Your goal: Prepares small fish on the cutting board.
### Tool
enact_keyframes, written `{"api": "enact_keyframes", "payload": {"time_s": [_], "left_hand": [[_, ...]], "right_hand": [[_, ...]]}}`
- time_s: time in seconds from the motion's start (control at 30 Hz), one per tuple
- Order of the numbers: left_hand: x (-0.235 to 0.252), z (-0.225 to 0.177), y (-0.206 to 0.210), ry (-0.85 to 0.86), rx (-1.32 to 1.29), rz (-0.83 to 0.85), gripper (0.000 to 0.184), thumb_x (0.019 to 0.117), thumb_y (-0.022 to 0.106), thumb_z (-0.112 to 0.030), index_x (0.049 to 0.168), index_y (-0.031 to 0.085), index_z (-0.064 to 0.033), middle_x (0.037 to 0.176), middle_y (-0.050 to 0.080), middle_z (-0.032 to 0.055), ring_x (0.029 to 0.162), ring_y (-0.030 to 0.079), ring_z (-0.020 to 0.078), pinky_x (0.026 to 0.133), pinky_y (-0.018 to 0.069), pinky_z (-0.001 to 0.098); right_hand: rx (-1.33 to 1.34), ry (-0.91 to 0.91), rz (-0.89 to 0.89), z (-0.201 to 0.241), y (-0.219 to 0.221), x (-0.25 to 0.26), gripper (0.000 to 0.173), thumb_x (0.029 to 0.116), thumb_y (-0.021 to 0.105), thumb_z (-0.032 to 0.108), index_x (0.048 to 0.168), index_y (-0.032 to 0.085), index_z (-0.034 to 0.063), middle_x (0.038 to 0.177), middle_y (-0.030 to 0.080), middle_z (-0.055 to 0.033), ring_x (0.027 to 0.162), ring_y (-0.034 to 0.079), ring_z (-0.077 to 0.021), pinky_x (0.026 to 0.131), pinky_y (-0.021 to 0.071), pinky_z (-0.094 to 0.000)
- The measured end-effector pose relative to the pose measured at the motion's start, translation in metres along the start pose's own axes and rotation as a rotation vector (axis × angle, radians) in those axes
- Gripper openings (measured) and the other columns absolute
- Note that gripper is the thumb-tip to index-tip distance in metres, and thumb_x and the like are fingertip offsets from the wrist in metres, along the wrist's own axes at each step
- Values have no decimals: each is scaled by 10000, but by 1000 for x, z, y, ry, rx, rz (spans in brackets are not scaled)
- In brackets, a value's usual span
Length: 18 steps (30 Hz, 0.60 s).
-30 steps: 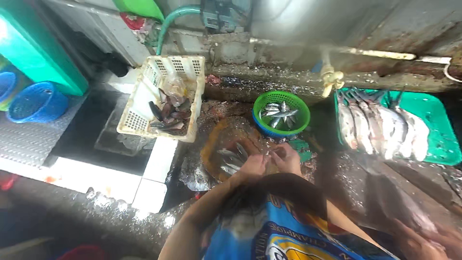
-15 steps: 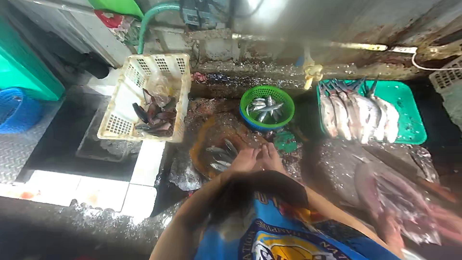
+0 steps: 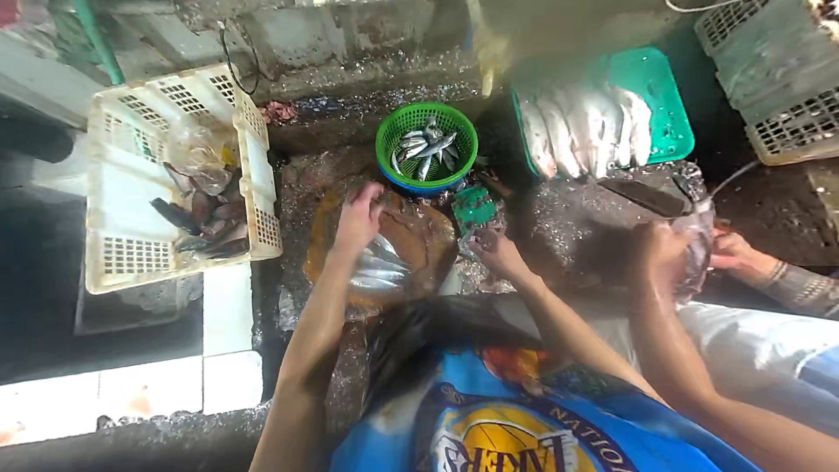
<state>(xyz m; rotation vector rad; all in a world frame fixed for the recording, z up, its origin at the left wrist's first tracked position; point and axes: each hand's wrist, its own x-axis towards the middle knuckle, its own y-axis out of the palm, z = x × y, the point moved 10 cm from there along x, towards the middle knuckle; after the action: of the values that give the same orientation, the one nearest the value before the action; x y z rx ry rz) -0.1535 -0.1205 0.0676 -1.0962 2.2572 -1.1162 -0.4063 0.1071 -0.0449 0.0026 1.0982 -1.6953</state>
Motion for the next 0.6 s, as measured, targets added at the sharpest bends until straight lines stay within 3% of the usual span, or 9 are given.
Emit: {"api": "enact_keyframes", "payload": {"time_s": [0.03, 0.1, 0.17, 0.27, 0.33, 0.4, 0.47, 0.53, 0.6], "left_hand": [[-9, 26, 28, -2, 121, 137, 438, 944, 688, -74, 1374, 624, -130, 1386, 620, 163, 1355, 526, 393, 1116, 417, 648], [-35, 67, 72, 47, 276, 264, 465, 844, 745, -7, 1264, 705, -202, 1343, 637, 115, 1319, 523, 400, 1045, 397, 713], [-47, 80, 85, 53, 356, 303, 390, 898, 727, -63, 1261, 704, -205, 1329, 642, 97, 1320, 520, 371, 1069, 378, 679], [-56, 81, 90, 35, 391, 368, 312, 1003, 645, -179, 1310, 653, -126, 1388, 608, 144, 1383, 474, 396, 1092, 371, 671], [-57, 79, 88, 7, 319, 386, 311, 1036, 599, -194, 1311, 633, -53, 1383, 603, 192, 1367, 504, 398, 1127, 400, 620], [-56, 81, 76, -60, 136, 324, 311, 1062, 561, -232, 1281, 650, -30, 1303, 651, 195, 1256, 613, 350, 1090, 480, 551], [-56, 85, 52, -179, -132, 174, 307, 1037, 616, -297, 1216, 710, -66, 1144, 733, 145, 1071, 710, 262, 987, 559, 502], [-61, 88, 37, -308, -549, 9, 231, 1007, 674, -217, 1148, 727, -42, 984, 741, 91, 835, 702, 162, 820, 600, 376], [-67, 83, 43, -460, -1084, -127, 169, 1034, 591, -128, 1147, 642, -13, 933, 703, 76, 764, 659, 150, 760, 584, 359]], "right_hand": [[3, 10, 15, -1, 3, -1, 573, 1010, 615, 449, 1419, 562, 50, 1272, 673, -221, 1175, 660, -380, 1030, 505, -606], [-6, 16, 46, -2, 10, -1, 565, 1016, 610, 442, 1402, 571, 30, 1271, 672, -226, 1186, 654, -382, 1044, 496, -604], [-22, -7, 55, 4, 11, 4, 538, 1022, 604, 428, 1394, 585, 41, 1294, 666, -217, 1217, 640, -380, 1062, 486, -605], [-23, -60, 35, 20, 11, 8, 504, 1019, 612, 427, 1357, 617, 53, 1279, 673, -206, 1184, 653, -383, 1031, 498, -630], [-20, -99, 29, 35, 11, 11, 491, 1012, 630, 424, 1335, 622, 56, 1250, 688, -194, 1133, 678, -372, 994, 522, -628], [-28, -170, 25, 55, 12, 13, 453, 1012, 635, 402, 1306, 633, 58, 1193, 706, -174, 1081, 698, -340, 970, 545, -603], [-11, -232, 25, 74, 11, 14, 406, 1017, 636, 358, 1295, 643, 61, 1169, 713, -158, 1058, 707, -315, 962, 559, -582], [44, -302, 1, 94, 8, 10, 349, 1020, 638, 306, 1261, 661, 55, 1116, 727, -154, 991, 723, -301, 915, 580, -567], [119, -379, -41, 114, 4, 4, 310, 1027, 622, 290, 1221, 681, 55, 1040, 742, -139, 903, 735, -269, 857, 603, -540]]}}
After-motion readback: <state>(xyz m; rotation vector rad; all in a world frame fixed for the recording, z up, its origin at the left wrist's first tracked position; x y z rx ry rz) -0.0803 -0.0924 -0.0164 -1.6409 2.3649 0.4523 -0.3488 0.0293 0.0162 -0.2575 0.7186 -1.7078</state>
